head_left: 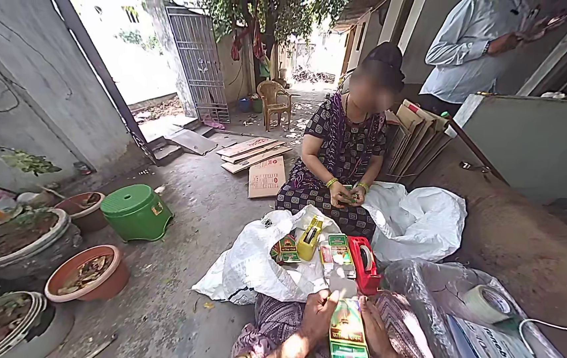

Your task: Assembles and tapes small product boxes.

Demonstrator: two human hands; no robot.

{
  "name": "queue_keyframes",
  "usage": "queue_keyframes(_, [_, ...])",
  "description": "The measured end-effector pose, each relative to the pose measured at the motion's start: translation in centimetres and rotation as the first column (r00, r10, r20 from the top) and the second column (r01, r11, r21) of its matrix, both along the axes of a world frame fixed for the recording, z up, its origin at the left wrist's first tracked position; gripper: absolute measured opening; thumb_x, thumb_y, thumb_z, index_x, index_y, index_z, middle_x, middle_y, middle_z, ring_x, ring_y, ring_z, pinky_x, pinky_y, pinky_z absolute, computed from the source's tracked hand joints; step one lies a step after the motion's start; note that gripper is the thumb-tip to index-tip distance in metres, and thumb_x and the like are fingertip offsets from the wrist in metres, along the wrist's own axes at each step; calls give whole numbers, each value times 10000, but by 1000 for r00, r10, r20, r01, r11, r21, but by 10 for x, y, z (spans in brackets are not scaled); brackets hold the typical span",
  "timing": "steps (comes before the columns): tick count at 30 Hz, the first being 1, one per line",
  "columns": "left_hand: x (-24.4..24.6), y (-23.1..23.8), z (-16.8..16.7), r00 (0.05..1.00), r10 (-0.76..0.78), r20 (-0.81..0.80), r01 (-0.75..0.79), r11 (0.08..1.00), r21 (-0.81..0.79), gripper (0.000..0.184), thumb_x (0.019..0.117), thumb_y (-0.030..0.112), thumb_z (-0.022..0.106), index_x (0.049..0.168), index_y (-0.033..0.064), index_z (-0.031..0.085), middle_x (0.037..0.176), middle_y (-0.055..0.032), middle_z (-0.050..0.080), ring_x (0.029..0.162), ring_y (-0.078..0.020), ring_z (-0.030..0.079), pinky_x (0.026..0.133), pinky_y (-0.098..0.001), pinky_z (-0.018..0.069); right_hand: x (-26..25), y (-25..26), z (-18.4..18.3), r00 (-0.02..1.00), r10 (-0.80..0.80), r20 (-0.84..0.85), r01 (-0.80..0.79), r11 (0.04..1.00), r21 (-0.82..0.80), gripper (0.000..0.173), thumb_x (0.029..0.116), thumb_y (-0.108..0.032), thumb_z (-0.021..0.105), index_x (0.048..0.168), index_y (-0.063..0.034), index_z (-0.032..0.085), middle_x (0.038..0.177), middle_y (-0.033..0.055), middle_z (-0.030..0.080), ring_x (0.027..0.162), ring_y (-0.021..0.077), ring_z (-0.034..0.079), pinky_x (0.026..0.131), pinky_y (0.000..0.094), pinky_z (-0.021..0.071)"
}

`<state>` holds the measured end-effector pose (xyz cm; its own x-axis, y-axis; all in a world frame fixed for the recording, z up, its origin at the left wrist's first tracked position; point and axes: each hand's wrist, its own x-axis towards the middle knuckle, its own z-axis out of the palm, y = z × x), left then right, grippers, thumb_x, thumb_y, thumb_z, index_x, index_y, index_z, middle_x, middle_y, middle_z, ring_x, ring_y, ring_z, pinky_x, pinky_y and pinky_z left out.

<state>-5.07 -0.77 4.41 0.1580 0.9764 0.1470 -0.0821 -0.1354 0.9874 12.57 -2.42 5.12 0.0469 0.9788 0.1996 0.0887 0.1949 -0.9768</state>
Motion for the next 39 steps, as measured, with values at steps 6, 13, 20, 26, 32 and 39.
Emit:
queue_keyframes(6, [-4, 3, -1, 989, -13, -147, 42, 979, 198, 513, 1067, 386, 485, 655, 94, 575, 665, -32, 605, 641, -147, 626, 614, -359, 538, 6, 30, 18, 999, -32, -16, 31, 998, -55, 342, 955, -129, 648, 1284, -38, 674, 1092, 88, 725, 863, 143, 682, 759, 288, 581])
queue_keyframes(13, [-3, 1, 5, 999, -16, 43, 13, 998, 69, 336, 1040, 312, 581, 1199, 18, 544, 814, -67, 674, 684, -178, 677, 651, -370, 605, 14, 39, 21, 960, -62, 272, -27, 949, 315, 163, 848, -34, 707, 969, -71, 809, 948, 4, 792, 848, 45, 741, 819, 229, 621])
queue_keyframes(20, [-10, 12, 11, 970, 57, 238, -19, 987, -159, 225, 994, 206, 657, 879, 26, 728, 710, -43, 654, 642, -114, 603, 637, -302, 528, 15, 40, 18, 925, 3, 379, -194, 862, 468, 126, 893, -129, 718, 981, -150, 806, 969, -33, 779, 891, 36, 726, 839, 232, 613])
queue_keyframes(26, [-10, 9, 14, 974, 47, 222, -29, 996, -84, 167, 994, 126, 652, 934, -1, 742, 773, -82, 710, 689, -130, 663, 685, -312, 573, 14, 43, 33, 925, 158, 345, -203, 974, 97, 141, 883, -234, 729, 956, -133, 795, 752, -59, 725, 586, 11, 598, 580, 242, 522])
queue_keyframes(32, [-9, 0, 16, 993, -52, -102, 56, 998, 30, 868, 865, 492, 784, 1517, 59, 410, 1223, -82, 694, 1043, -161, 707, 925, -391, 611, 5, 41, 41, 843, -323, 430, 245, 942, 229, 171, 876, -267, 715, 929, -130, 802, 774, -19, 736, 641, 64, 654, 640, 331, 573])
queue_keyframes(39, [1, -7, 3, 822, 227, -522, -68, 950, 305, 1071, 595, 440, 912, 1508, 89, 474, 1312, -103, 671, 1143, -212, 683, 979, -461, 577, 6, 36, 35, 939, -137, 315, 127, 991, 50, 339, 763, -183, 847, 1085, -105, 777, 929, -9, 780, 827, 69, 734, 808, 307, 624])
